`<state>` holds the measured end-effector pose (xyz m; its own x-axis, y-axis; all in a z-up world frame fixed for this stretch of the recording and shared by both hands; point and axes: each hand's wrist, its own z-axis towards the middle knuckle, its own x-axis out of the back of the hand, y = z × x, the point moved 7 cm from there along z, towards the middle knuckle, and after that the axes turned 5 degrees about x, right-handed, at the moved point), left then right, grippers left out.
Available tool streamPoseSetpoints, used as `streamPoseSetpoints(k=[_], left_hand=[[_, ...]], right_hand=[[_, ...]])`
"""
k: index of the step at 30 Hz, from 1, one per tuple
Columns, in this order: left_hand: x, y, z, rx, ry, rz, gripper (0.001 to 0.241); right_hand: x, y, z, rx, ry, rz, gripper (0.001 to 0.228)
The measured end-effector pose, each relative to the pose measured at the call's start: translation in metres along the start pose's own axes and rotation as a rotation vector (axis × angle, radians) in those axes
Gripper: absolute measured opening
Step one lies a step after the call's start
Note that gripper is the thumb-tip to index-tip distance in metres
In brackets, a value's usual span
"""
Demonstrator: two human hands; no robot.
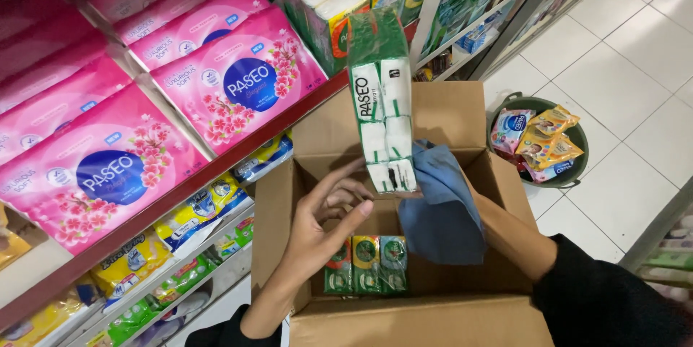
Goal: The recorder unboxes tissue packages and wipes them down before placing them on a shelf.
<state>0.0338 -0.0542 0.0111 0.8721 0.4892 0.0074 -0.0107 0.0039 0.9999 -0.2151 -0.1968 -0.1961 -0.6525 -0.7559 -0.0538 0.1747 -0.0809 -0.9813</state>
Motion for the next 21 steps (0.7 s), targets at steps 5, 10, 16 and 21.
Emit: streamPoseSetpoints(k=[5, 10, 16, 21], left_hand=[[0.0, -0.002, 0.0, -0.012, 0.001, 0.002, 0.06], [0.0, -0.002, 0.0, -0.008, 0.01, 0.023, 0.059], [0.0, -0.005, -0.001, 0.002, 0.014, 0.014, 0.061], [0.009, 0.005, -0.005, -0.222, 0.097, -0.083, 0.075]], right_hand=[[-0.042, -0.105, 0.131, 0.02, 0.002, -0.017, 0.046], [-0.054, -0.115, 0.152, 0.047, 0.002, -0.035, 0.047], [-0.057, -0.118, 0.156, 0.078, 0.004, -0.056, 0.047], [-0.058, -0.12, 0.158, 0.108, 0.004, -0.074, 0.048]])
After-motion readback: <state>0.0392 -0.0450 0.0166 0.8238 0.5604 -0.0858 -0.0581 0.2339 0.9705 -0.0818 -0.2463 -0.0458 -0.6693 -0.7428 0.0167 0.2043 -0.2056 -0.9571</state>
